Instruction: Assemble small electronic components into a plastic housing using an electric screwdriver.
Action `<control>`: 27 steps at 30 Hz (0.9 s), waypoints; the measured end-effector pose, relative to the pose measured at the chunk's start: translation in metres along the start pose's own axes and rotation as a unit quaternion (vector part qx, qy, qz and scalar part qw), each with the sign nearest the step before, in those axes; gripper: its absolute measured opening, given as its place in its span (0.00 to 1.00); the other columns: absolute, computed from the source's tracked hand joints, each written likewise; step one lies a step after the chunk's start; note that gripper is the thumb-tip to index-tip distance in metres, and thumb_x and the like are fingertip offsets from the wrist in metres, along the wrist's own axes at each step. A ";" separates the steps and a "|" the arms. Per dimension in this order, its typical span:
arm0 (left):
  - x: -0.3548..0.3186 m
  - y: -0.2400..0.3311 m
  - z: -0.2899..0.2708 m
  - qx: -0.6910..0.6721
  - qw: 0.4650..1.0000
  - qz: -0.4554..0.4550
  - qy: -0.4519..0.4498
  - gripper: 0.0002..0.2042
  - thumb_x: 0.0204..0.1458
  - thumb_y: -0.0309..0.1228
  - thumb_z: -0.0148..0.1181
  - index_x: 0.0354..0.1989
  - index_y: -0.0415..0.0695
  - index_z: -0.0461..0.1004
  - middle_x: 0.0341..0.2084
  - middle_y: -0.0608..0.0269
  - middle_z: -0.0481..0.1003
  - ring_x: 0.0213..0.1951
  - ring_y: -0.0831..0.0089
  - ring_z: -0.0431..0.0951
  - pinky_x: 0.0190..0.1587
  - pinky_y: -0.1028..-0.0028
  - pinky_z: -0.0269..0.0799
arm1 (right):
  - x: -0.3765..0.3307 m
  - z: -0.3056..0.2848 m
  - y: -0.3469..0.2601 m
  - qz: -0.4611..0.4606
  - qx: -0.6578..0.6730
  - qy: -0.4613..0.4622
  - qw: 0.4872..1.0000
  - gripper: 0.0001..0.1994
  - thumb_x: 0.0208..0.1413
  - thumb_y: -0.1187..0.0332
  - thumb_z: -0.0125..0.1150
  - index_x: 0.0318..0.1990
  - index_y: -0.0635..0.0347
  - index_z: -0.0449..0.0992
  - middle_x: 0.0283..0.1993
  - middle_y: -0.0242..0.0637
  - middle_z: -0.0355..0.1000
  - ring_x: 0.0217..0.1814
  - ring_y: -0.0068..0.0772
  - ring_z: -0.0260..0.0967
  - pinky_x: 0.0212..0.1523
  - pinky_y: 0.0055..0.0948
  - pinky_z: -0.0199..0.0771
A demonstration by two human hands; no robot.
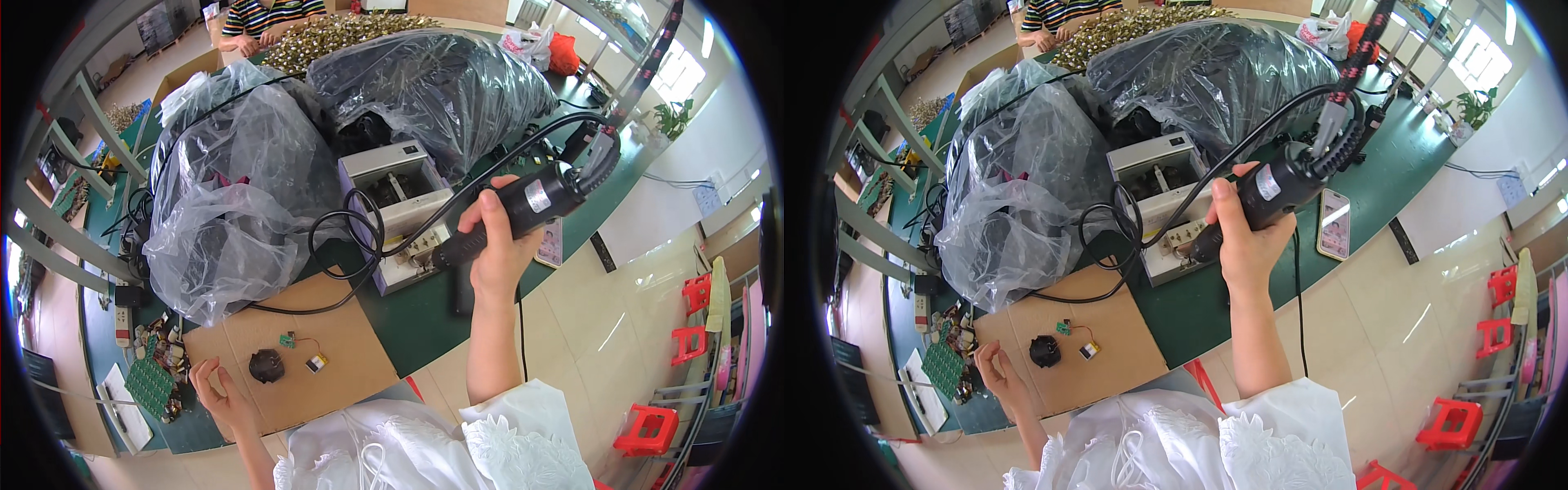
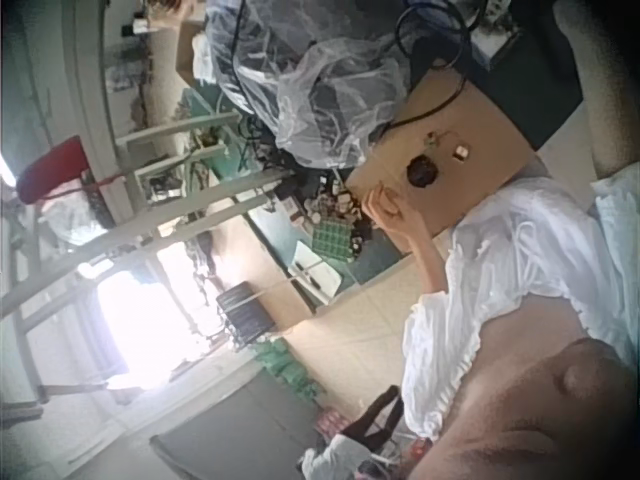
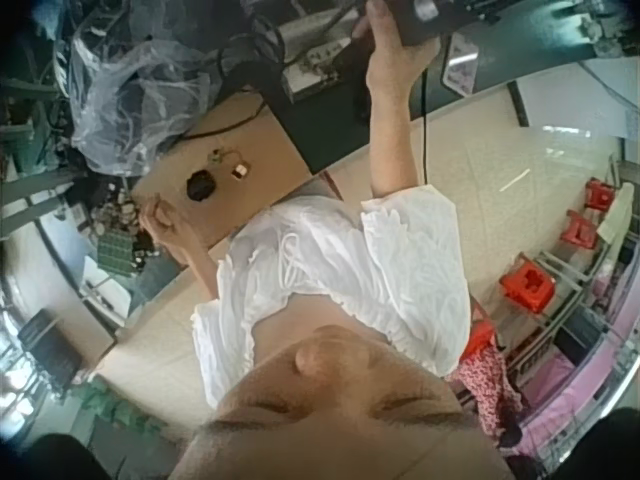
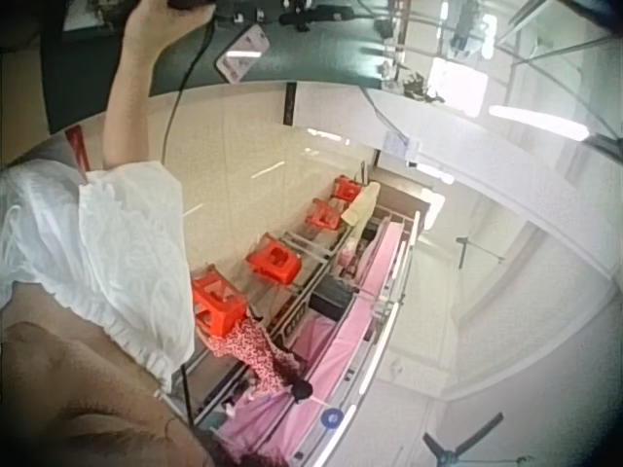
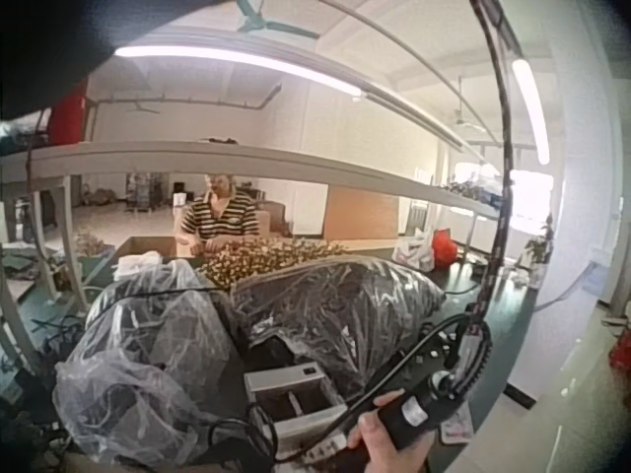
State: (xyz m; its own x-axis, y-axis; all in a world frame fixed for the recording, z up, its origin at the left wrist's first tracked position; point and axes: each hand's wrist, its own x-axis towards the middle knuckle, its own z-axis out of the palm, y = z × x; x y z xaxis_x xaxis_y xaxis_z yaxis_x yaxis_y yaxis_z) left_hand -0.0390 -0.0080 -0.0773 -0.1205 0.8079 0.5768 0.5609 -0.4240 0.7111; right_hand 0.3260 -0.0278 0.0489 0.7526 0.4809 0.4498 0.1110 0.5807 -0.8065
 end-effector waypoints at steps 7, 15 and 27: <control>0.028 0.047 0.014 -0.060 0.980 -0.009 -0.189 0.09 0.42 0.19 0.55 0.35 0.37 0.71 0.33 0.55 0.70 0.38 0.62 0.70 0.43 0.71 0.63 | 0.001 0.008 0.004 0.020 0.020 -0.005 1.000 0.11 0.48 0.72 0.64 0.37 0.63 0.69 0.20 0.29 0.67 0.18 0.19 0.64 0.21 0.18 0.62; 0.074 0.149 0.132 -0.061 0.922 0.185 -0.334 0.34 0.38 0.25 0.62 0.59 0.45 0.58 0.35 0.53 0.71 0.41 0.55 0.69 0.46 0.64 0.65 | 0.006 0.041 -0.035 0.110 0.062 -0.205 0.971 0.22 0.50 0.70 0.58 0.51 0.68 0.60 0.18 0.36 0.65 0.17 0.27 0.63 0.21 0.26 0.64; 0.129 0.125 0.117 -0.344 0.893 -0.007 -0.291 0.37 0.42 0.14 0.58 0.62 0.49 0.52 0.24 0.70 0.68 0.30 0.82 0.72 0.34 0.83 0.66 | 0.024 0.039 -0.050 0.090 0.019 -0.241 0.966 0.29 0.48 0.71 0.59 0.57 0.72 0.57 0.21 0.35 0.66 0.20 0.23 0.64 0.23 0.21 0.64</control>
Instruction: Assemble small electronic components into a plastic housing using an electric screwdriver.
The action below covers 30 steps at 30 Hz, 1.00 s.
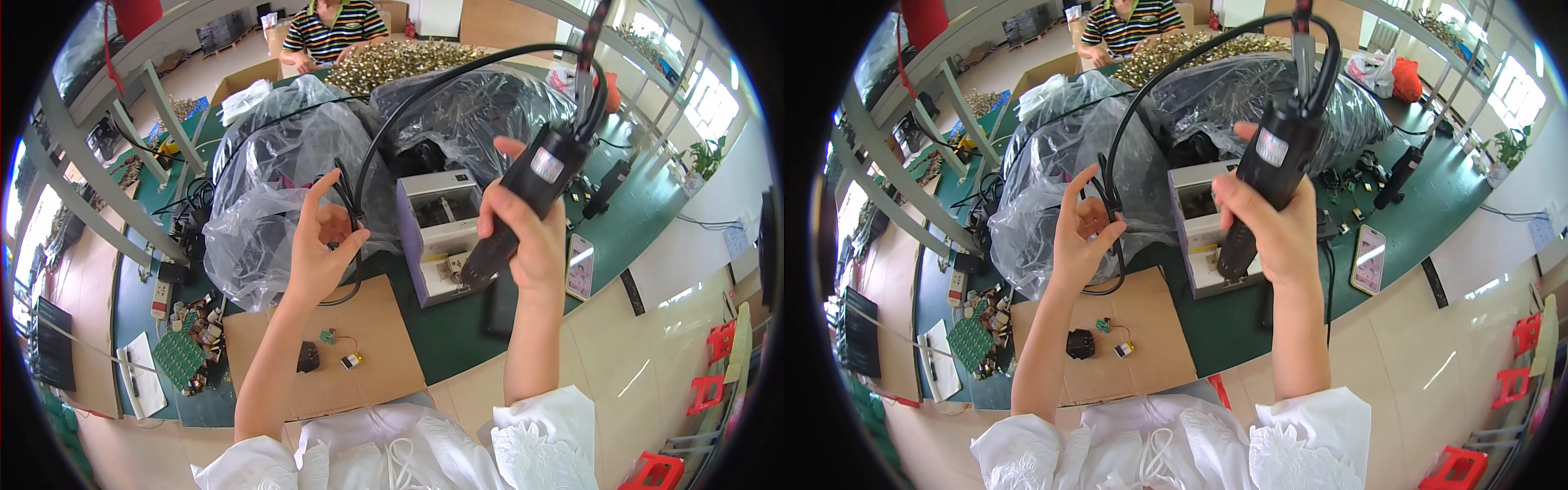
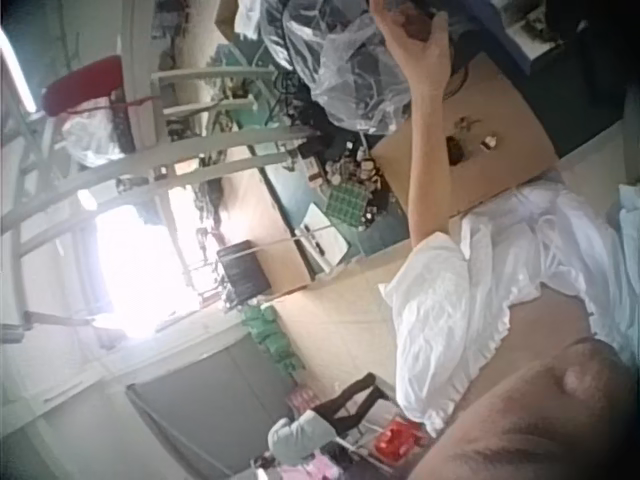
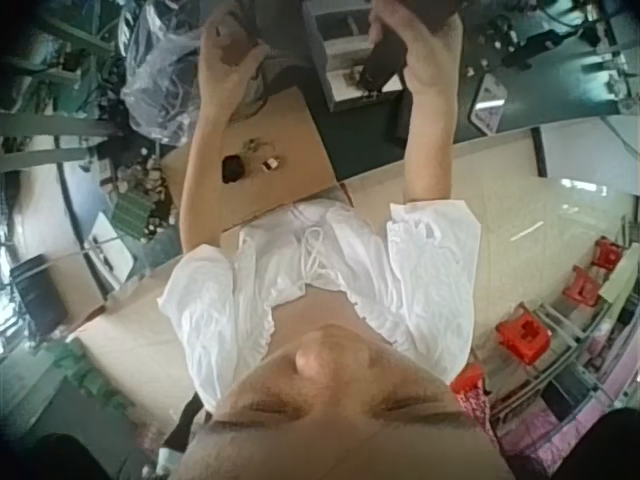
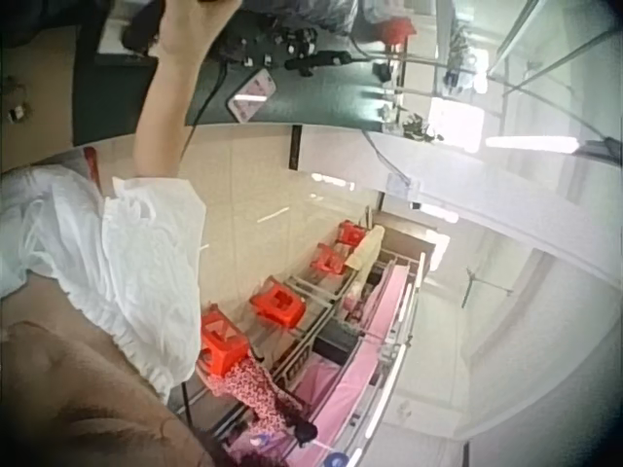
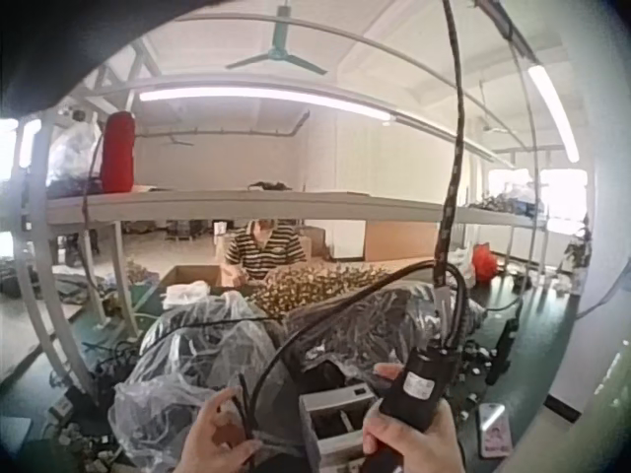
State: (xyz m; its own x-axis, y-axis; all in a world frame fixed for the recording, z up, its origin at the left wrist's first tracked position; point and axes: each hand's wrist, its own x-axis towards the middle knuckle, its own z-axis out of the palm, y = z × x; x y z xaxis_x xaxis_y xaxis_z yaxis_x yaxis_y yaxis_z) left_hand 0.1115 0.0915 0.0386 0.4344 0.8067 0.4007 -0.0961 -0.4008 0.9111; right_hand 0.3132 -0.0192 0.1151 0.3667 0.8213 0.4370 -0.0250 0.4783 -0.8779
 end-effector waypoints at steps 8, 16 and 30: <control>-0.007 -0.006 0.002 -0.109 0.988 0.019 0.110 0.34 0.44 0.15 0.57 0.60 0.45 0.50 0.28 0.67 0.66 0.33 0.81 0.70 0.36 0.81 0.65 | -0.028 0.017 0.039 0.066 0.184 -0.093 0.976 0.36 0.42 0.60 0.69 0.57 0.64 0.57 0.30 0.33 0.64 0.30 0.29 0.66 0.35 0.27 0.66; -0.010 -0.019 -0.016 -0.111 0.983 -0.072 0.130 0.16 0.45 0.19 0.60 0.44 0.37 0.67 0.29 0.71 0.66 0.32 0.85 0.66 0.36 0.84 0.63 | -0.056 0.016 0.056 0.032 0.127 0.016 0.991 0.30 0.48 0.69 0.63 0.58 0.64 0.57 0.36 0.34 0.68 0.35 0.24 0.65 0.41 0.24 0.64; 0.024 -0.028 -0.035 0.113 0.974 0.112 0.159 0.13 0.38 0.20 0.62 0.34 0.36 0.69 0.27 0.59 0.71 0.32 0.68 0.71 0.42 0.73 0.66 | -0.075 -0.017 0.067 -0.042 -0.084 0.165 0.982 0.26 0.53 0.66 0.58 0.58 0.61 0.57 0.45 0.40 0.68 0.36 0.26 0.68 0.40 0.27 0.69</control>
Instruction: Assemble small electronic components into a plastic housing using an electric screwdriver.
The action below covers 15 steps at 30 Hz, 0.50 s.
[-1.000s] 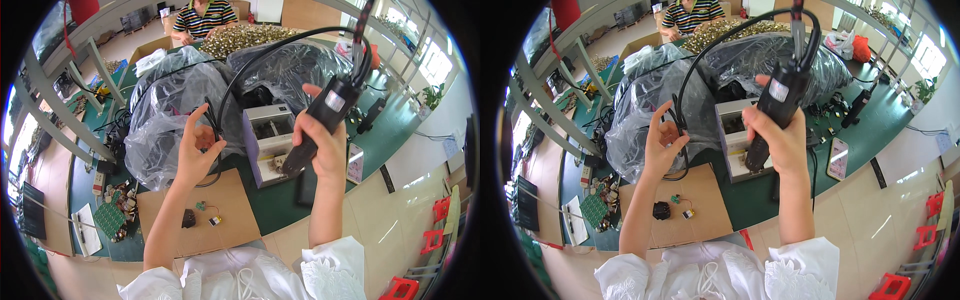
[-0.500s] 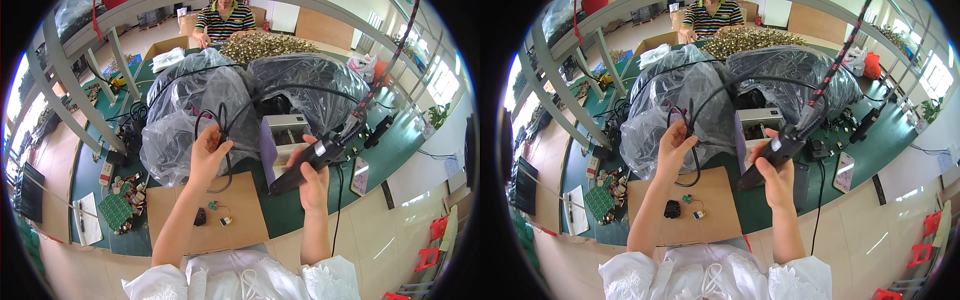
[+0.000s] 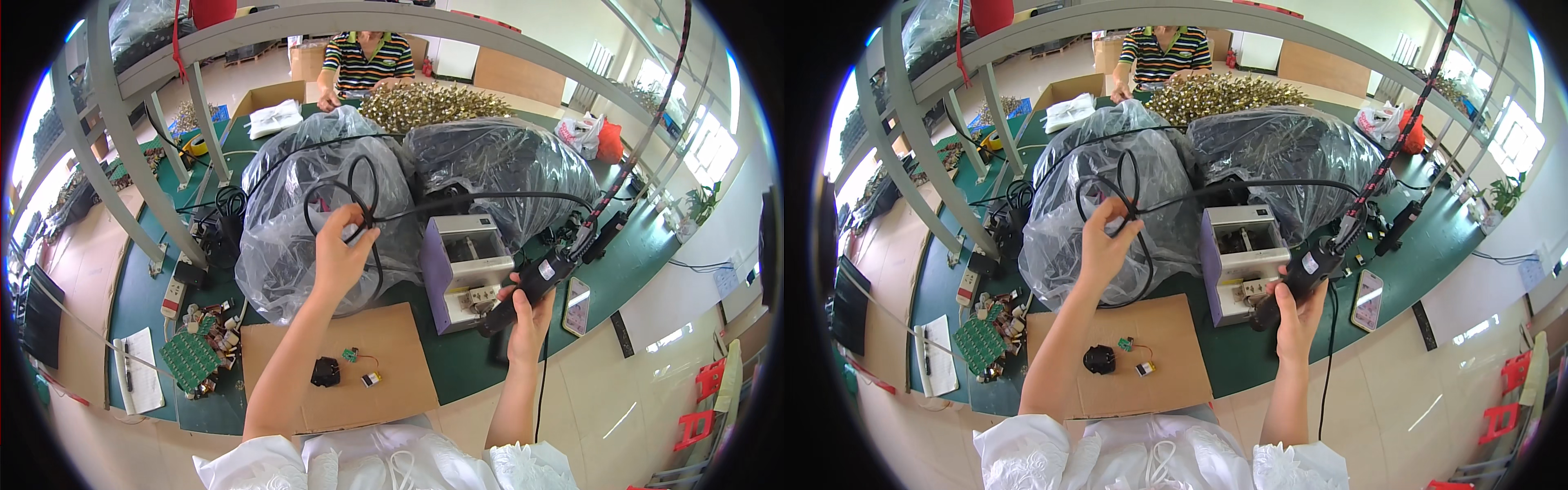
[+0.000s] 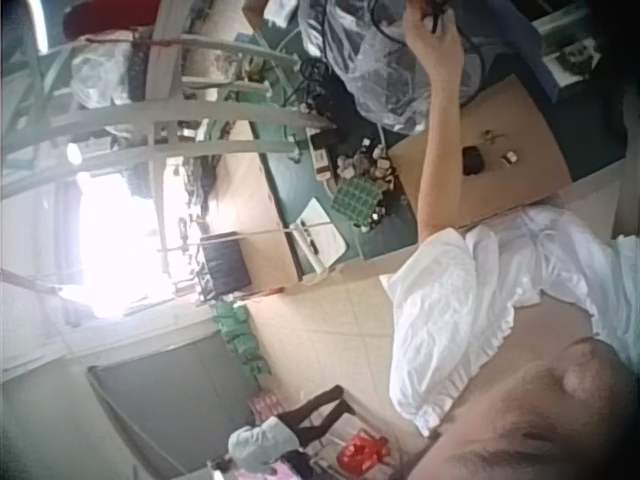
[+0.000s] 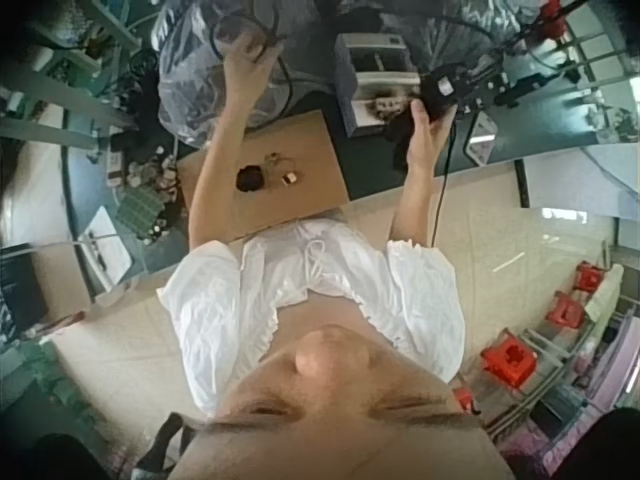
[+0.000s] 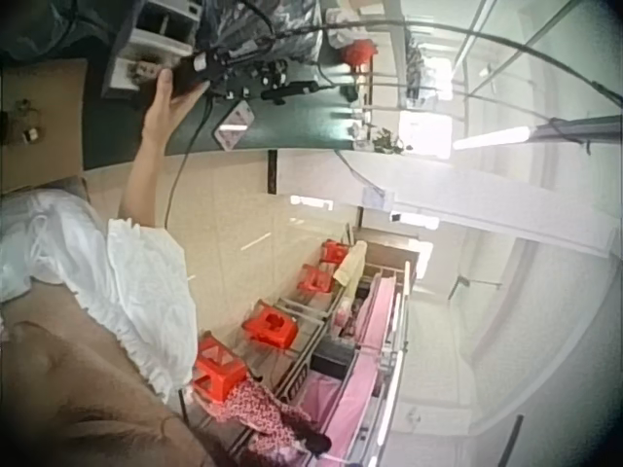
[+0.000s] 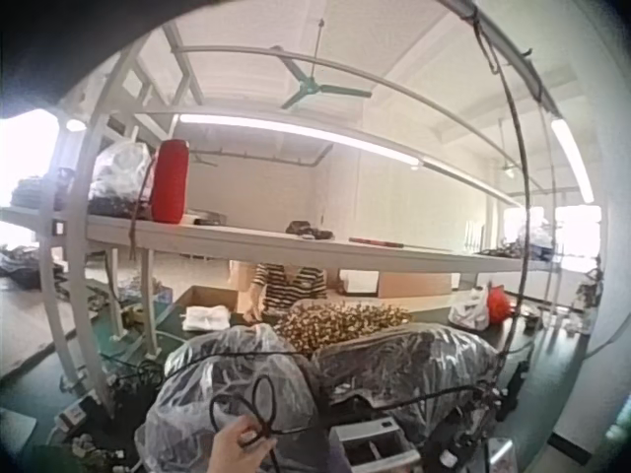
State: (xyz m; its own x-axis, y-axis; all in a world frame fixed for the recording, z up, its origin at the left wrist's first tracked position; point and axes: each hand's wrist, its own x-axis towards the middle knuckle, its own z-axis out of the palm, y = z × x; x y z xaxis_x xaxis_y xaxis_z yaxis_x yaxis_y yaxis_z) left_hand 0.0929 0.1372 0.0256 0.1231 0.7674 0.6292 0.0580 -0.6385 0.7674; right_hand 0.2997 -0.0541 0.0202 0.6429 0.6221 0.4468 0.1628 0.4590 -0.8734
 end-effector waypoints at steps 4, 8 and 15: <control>0.003 -0.004 0.012 0.019 0.999 0.015 -0.021 0.11 0.38 0.22 0.63 0.31 0.36 0.70 0.26 0.58 0.72 0.33 0.65 0.72 0.39 0.72 0.66 | 0.002 -0.013 0.000 0.023 -0.018 0.040 0.999 0.23 0.52 0.72 0.59 0.53 0.60 0.58 0.43 0.37 0.68 0.36 0.25 0.69 0.39 0.23 0.70; 0.028 -0.002 0.038 0.056 0.998 0.037 -0.009 0.11 0.38 0.23 0.63 0.32 0.38 0.71 0.26 0.57 0.72 0.32 0.62 0.72 0.36 0.69 0.66 | 0.011 -0.029 0.003 0.007 -0.074 0.064 0.995 0.21 0.54 0.69 0.57 0.54 0.60 0.60 0.37 0.38 0.70 0.27 0.24 0.66 0.31 0.24 0.68; 0.034 -0.041 0.105 0.119 0.988 -0.004 -0.097 0.12 0.39 0.27 0.63 0.34 0.40 0.74 0.26 0.55 0.74 0.33 0.60 0.73 0.36 0.68 0.69 | 0.009 -0.027 -0.004 0.020 -0.083 0.062 0.994 0.15 0.54 0.69 0.57 0.47 0.62 0.63 0.34 0.37 0.70 0.26 0.23 0.66 0.27 0.23 0.68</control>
State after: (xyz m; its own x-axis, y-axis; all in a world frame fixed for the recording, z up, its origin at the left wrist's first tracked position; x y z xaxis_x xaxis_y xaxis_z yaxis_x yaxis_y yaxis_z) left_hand 0.1987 0.1836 0.0022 0.3082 0.7618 0.5698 0.2884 -0.6456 0.7071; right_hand 0.3255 -0.0677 0.0226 0.7371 0.5499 0.3929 0.2497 0.3187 -0.9144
